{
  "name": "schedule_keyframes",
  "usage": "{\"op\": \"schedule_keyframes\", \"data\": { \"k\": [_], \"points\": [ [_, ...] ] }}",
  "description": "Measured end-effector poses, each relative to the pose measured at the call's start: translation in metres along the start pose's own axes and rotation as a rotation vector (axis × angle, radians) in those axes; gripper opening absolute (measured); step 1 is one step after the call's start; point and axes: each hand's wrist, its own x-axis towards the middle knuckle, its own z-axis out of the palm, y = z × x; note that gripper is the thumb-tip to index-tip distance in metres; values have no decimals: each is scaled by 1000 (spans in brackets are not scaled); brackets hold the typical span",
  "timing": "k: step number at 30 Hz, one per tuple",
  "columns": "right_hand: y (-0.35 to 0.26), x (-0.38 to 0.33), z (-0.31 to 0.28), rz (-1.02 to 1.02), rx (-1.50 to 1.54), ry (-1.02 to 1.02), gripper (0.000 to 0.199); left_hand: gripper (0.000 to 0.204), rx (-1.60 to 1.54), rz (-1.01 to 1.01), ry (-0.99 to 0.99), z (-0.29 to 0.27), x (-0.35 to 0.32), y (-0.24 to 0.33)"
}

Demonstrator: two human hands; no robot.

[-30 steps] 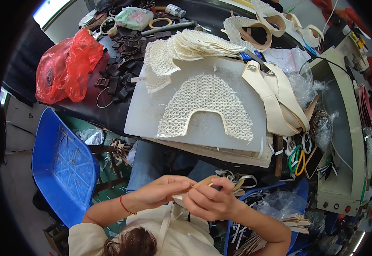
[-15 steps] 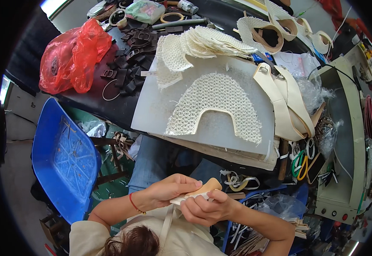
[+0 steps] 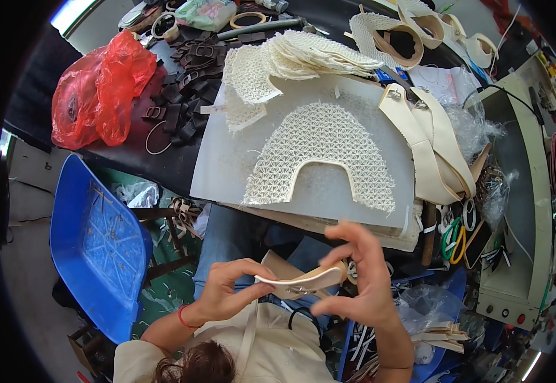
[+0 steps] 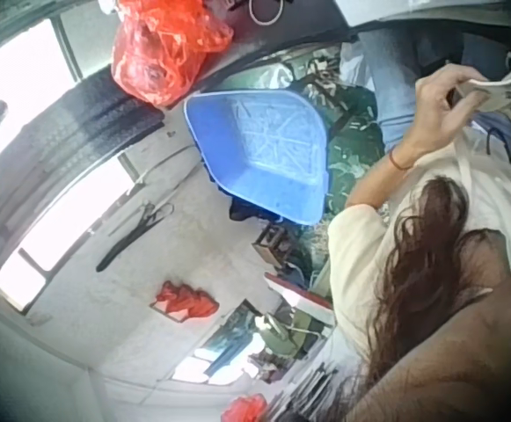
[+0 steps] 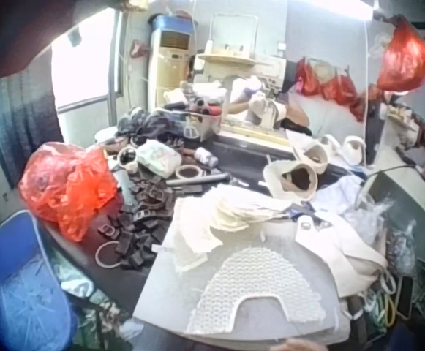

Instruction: The person sits at a workbench and assembles white woven sandals by hand. They pick up a shoe sole and a woven fabric upper, align the fabric to the sole, and press the edges to secure them. The person repeats this process for multiple units, handling the materials directly without visible tools.

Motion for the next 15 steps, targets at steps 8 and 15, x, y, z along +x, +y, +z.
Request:
{"op": "schedule_keyframes", "data": {
  "k": [8, 15],
  "points": [
    [51, -4, 4, 53, 493, -185, 35, 17, 385, 125, 157, -25, 38, 23],
    [25, -25, 7, 226, 219, 156, 29, 34, 642, -11, 133, -44, 112, 24]
  ]
}}
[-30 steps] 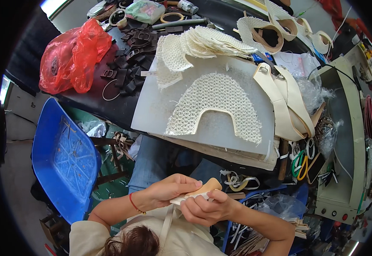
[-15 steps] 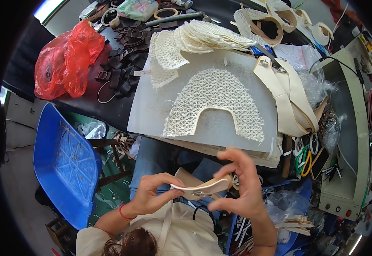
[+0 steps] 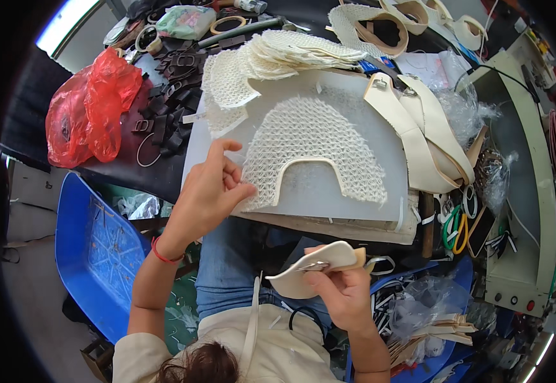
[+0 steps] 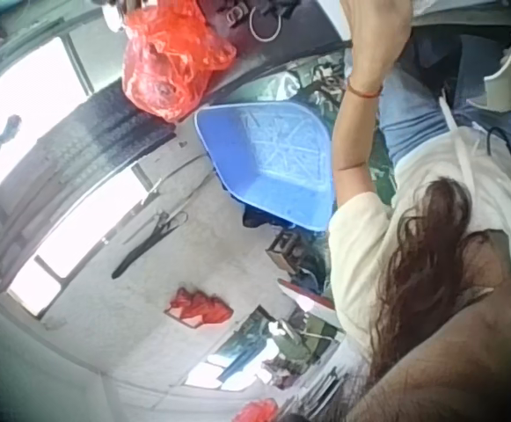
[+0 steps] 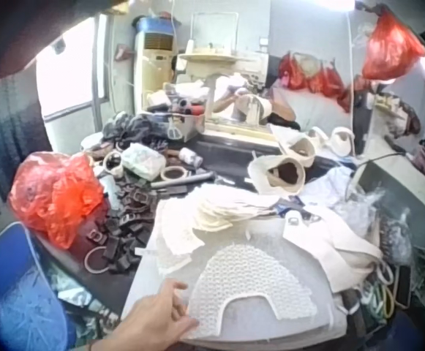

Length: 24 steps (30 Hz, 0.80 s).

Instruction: The person sits at a workbench and assembles white woven sandals by hand. They pick up a shoe sole and a woven fabric upper, align the fabric to the sole, and press the edges to secure them. The person repeats this process for multiple units, handling the materials directly without visible tools.

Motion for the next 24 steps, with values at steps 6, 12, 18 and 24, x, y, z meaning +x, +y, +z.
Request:
{"op": "schedule_keyframes", "data": {
  "k": [6, 12, 18, 24],
  "points": [
    [-4, -19, -34, -84, 19, 175, 33, 26, -928, -533, -526, 9, -36, 8],
    [-7, -19, -28, -147, -42, 209, 37, 26, -1106, -573, -437, 49, -51, 15],
    [-4, -14, -19, -167, -131, 238, 33, 25, -1061, -426, -336, 66, -66, 25],
    [2, -10, -13, -134, -164, 235, 28, 21, -996, -365, -236, 76, -74, 29]
  ]
}}
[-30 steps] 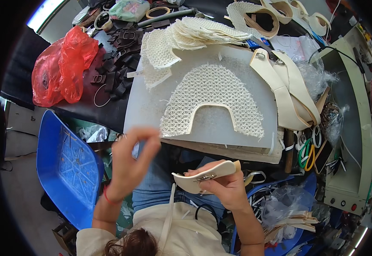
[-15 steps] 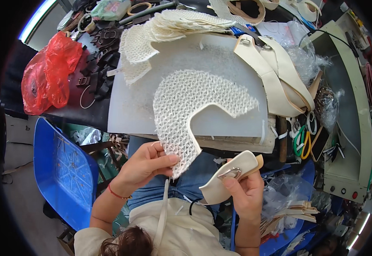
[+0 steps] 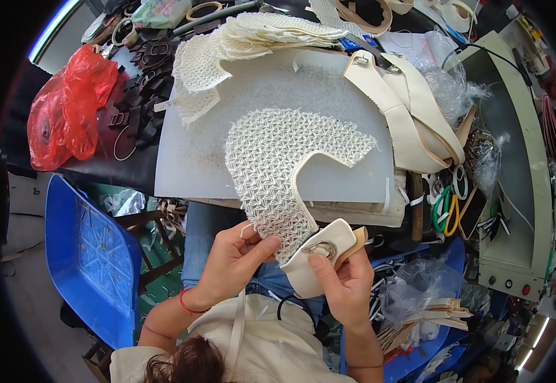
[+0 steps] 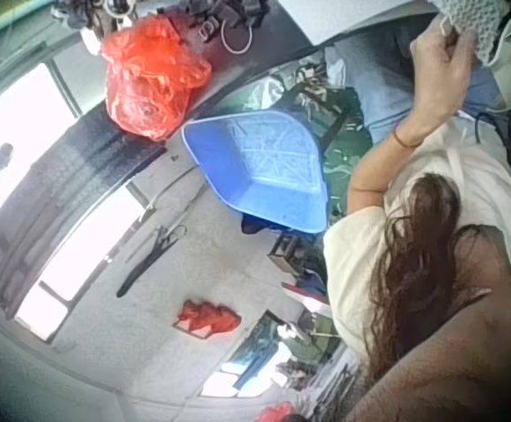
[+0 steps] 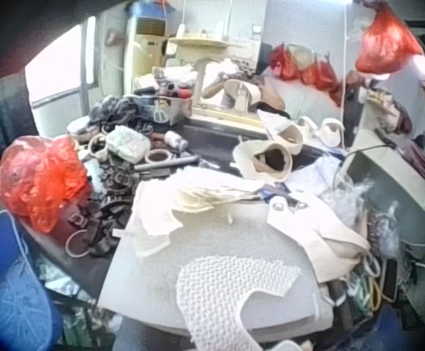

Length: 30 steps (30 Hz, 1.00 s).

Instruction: The person sits at a workbench and assembles white woven sandals by hand. They pick up a shoe sole and a woven fabric upper, align the fabric to the sole, and press the edges to secure them. The person repeats this process for multiple units, handling the materials directly without visible tools.

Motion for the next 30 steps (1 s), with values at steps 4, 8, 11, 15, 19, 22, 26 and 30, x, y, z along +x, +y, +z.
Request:
{"op": "schedule_keyframes", "data": {
  "k": [4, 8, 11, 15, 19, 22, 26, 30],
  "points": [
    [1, 1, 3, 0, -3, -11, 27, 20, 49, 25, 28, -1, 0, -6],
    [3, 2, 5, 2, -28, -3, 26, 20, 55, 17, 17, -2, -2, -6],
    [5, 2, 6, 7, -71, 18, 24, 24, -13, 0, -3, 0, -3, -4],
    [8, 0, 6, -5, -119, 66, 21, 39, -16, -28, -66, 2, -8, 5],
    [8, -5, 11, -27, -165, 115, 21, 41, -84, -11, -30, 3, -13, -4],
    [8, -7, 5, 39, -216, 31, 31, 38, -165, -66, -45, 3, -16, -6],
    [4, 1, 13, 60, -43, 42, 26, 34, -204, -132, -78, -5, -21, -3],
    [10, 4, -1, 100, 125, -54, 33, 34, -251, -182, -94, -12, -25, -1]
  ]
}}
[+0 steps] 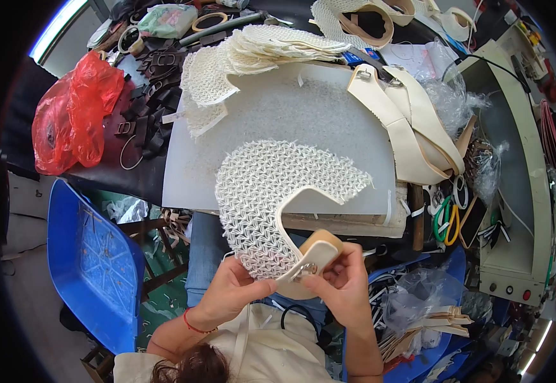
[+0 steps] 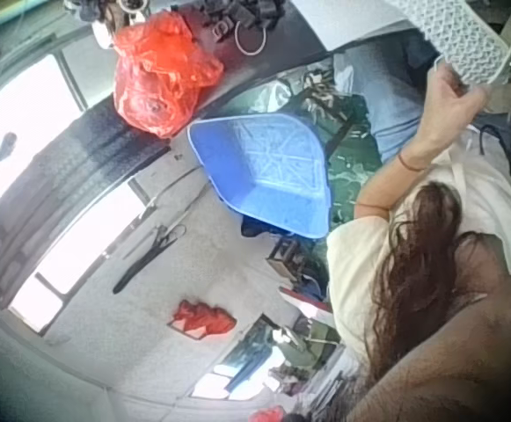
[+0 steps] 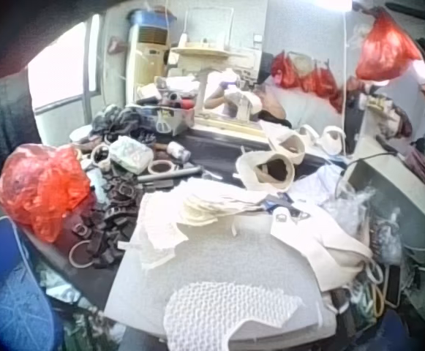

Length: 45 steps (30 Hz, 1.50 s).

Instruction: The person sits at a workbench and assembles white woven sandals by hand. They pick up a shoe sole and a woven fabric upper, align the fabric to the sole, and press the edges to secure them. The person repeats this process for multiple units, handling the materials directly without visible tools.

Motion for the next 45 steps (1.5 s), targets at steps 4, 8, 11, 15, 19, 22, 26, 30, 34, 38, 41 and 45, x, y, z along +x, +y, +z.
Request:
{"op": "schedule_keyframes", "data": {
  "k": [4, 8, 11, 15, 19, 22, 26, 30, 34, 38, 41, 45],
  "points": [
    [-5, 3, -6, 162, 15, -176, 19, 36, 40, 6, -14, 0, -4, -4],
    [-2, 8, -4, 143, -17, -144, 16, 37, 142, 124, 38, 5, -3, -6],
    [-2, 9, 10, 57, -48, -61, 15, 38, 249, 37, 28, -2, -2, -14],
    [-1, 8, 23, -40, -77, 33, 13, 35, 95, 41, -9, -6, 0, -16],
    [8, -10, 6, 222, -40, -55, 20, 30, 1, 65, 29, -11, 7, -7],
    [14, -53, -53, 323, -560, -326, 22, 31, -52, 104, 64, -16, 15, 2],
    [-46, -92, -78, 264, -755, -29, 22, 23, 178, -155, -10, -22, 31, 5],
    [-111, -88, -58, -217, -1360, 76, 15, 26, 1049, 293, -542, 43, -4, 28],
    [-139, -80, -39, -666, -1311, 5, 27, 58, 1110, 967, -587, 114, 3, 42],
    [-155, -51, -10, -1244, -784, 750, 48, 29, 820, 934, -503, 106, 8, 81],
    [-147, -34, -6, -795, -479, 72, 48, 20, 483, 736, -362, 91, -3, 91],
    [-133, -6, 28, -575, -64, -353, 22, 20, 324, 826, -287, 79, -12, 92]
  ]
}}
